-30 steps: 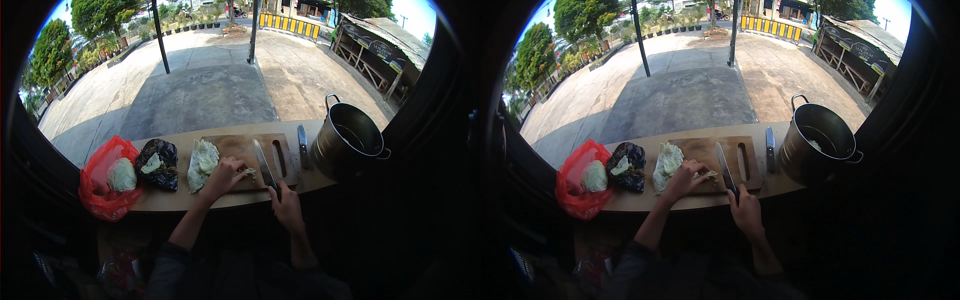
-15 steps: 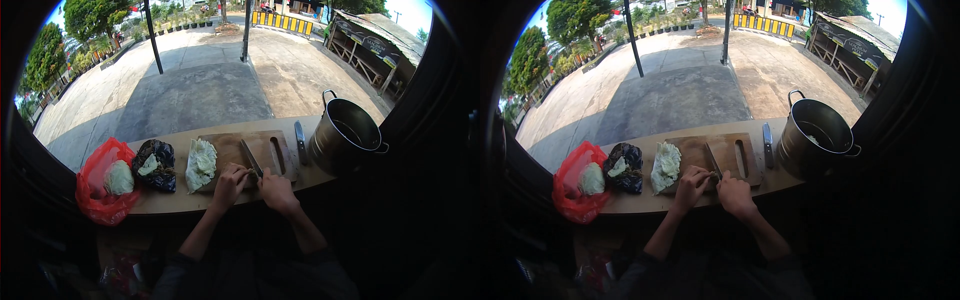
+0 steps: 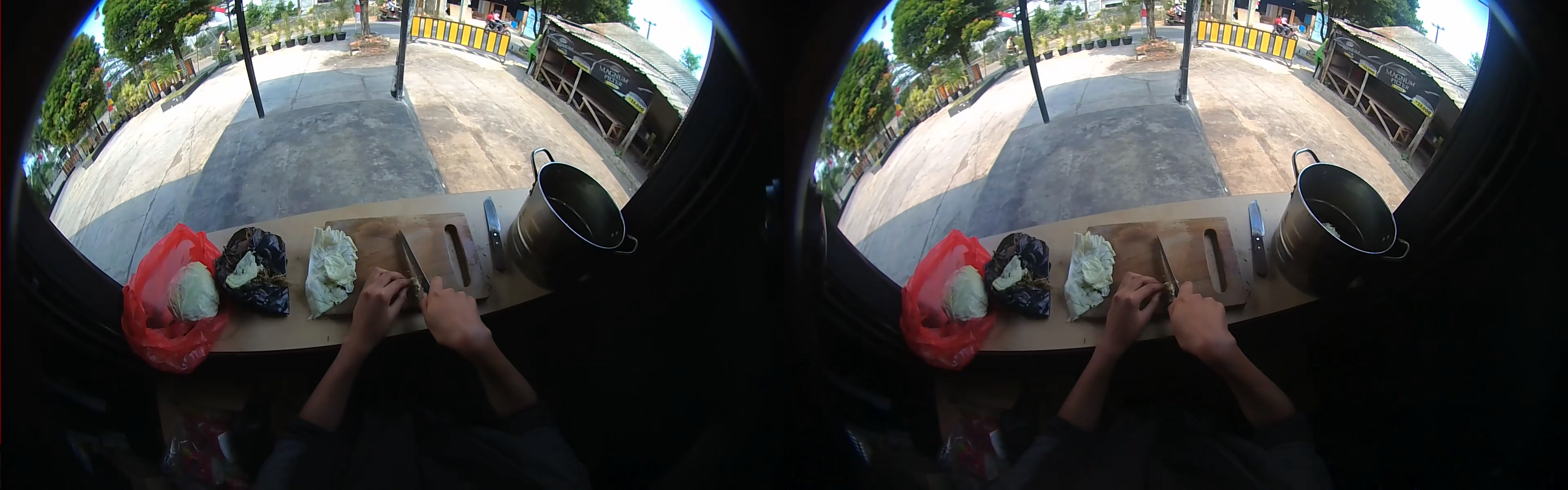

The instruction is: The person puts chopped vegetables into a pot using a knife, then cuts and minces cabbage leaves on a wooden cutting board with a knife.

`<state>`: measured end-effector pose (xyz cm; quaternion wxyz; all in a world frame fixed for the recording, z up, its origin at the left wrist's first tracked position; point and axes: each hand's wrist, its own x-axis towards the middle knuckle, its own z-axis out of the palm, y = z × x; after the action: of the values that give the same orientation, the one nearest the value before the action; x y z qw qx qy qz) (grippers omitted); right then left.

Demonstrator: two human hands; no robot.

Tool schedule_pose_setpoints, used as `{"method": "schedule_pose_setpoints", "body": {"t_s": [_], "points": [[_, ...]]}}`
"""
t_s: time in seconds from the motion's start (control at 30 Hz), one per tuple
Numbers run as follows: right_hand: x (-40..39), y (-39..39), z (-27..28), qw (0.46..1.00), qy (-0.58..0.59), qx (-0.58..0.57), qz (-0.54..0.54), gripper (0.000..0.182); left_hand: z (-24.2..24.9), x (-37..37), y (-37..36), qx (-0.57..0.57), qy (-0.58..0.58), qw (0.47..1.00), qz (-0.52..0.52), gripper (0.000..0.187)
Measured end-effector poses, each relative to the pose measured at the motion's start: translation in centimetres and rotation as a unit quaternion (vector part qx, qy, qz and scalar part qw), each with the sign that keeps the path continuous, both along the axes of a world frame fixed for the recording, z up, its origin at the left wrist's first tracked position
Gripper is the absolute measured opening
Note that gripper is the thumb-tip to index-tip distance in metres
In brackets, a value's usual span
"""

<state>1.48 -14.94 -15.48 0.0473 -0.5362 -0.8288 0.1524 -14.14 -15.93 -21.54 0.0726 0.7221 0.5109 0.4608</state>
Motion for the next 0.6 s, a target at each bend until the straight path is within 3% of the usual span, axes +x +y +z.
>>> {"method": "schedule_pose_setpoints", "body": {"t_s": [0.3, 0.37, 0.53, 0.6], "points": [[0.0, 0.6, 0.7, 0.999, 0.013, -0.028, 0.017, 0.028, 0.1, -0.1, -0.1, 0.0, -0.003, 1.0, -0.004, 0.016], [-1.6, -0.2, -0.8, 0.999, -0.01, -0.01, -0.05, 0.028, 0.1, 0.0, -0.2, -0.004, -0.003, 1.0, 0.002, 0.016], [0.0, 1.4, 1.2, 0.999, 0.006, -0.034, 0.003, 0.026, -0.1, -0.1, -0.2, -0.007, -0.002, 1.0, -0.005, 0.016], [-0.9, 0.3, 0.2, 0.999, 0.0, -0.029, -0.021, 0.026, 0.1, -0.1, -0.1, -0.005, -0.007, 1.0, -0.003, 0.016]]}}
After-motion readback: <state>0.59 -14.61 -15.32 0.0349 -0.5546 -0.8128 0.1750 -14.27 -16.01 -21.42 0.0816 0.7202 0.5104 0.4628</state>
